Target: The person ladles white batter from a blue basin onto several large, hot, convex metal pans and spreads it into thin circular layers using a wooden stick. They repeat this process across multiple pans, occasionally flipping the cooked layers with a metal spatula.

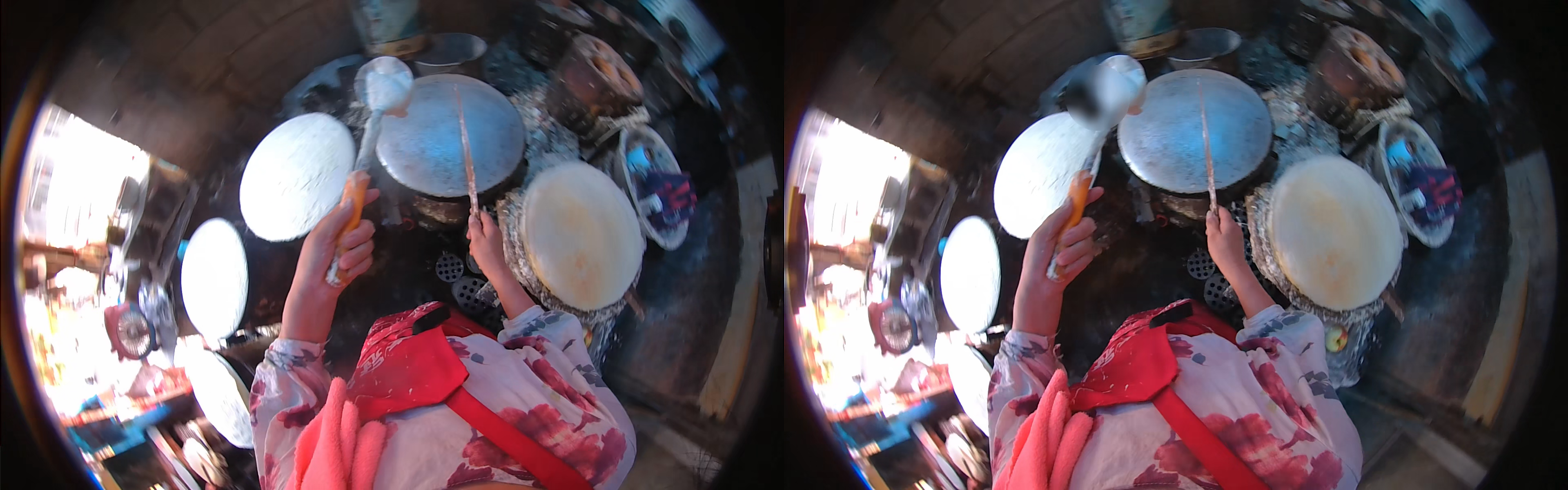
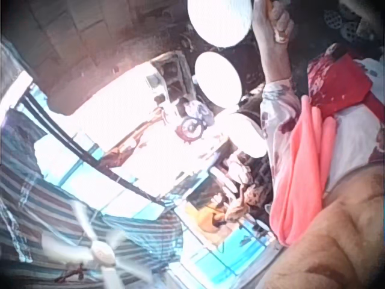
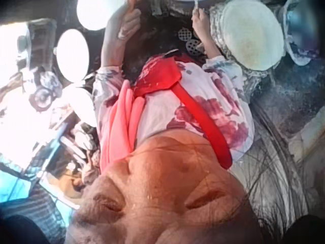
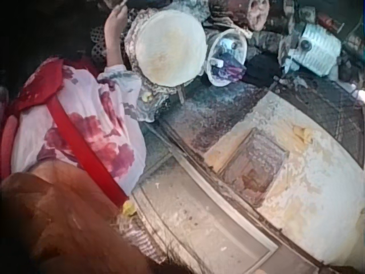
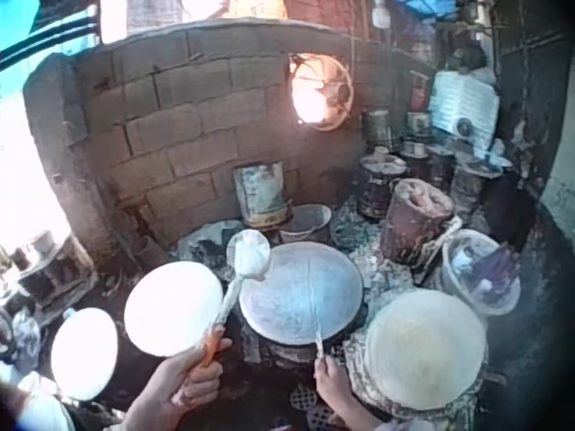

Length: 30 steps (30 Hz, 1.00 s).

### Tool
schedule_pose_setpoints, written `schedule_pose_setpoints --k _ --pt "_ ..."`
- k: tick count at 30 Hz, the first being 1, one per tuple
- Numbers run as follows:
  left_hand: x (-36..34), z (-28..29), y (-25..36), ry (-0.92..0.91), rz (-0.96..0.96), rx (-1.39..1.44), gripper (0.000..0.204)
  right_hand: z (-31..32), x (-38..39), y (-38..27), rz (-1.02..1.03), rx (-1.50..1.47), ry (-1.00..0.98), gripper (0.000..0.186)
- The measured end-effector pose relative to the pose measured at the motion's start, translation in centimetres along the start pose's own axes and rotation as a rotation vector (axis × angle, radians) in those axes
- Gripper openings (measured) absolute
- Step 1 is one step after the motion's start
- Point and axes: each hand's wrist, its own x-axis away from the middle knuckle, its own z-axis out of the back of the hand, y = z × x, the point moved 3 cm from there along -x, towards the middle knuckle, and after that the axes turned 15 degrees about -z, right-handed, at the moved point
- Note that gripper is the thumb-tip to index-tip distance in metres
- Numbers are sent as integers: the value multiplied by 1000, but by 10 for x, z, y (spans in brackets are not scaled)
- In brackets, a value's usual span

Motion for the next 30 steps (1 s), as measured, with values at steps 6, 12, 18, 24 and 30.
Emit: schedule_pose_setpoints --k 6,12,18,24,30 --pt "-105 -28 -56 -175 214 -379 36 36 -5 35 -140 -86 259 27" --pt "-183 8 -114 -330 154 -858 32 6 -2 53 -165 -128 385 31" --pt "-243 63 -128 -471 -289 -1433 51 -25 6 -10 -261 167 521 28" --pt "-261 52 -93 -521 -394 -1758 58 -38 -25 -51 -329 343 596 25" --pt "-271 72 -57 -481 -379 -1803 60 -57 -20 -60 -374 371 504 25"
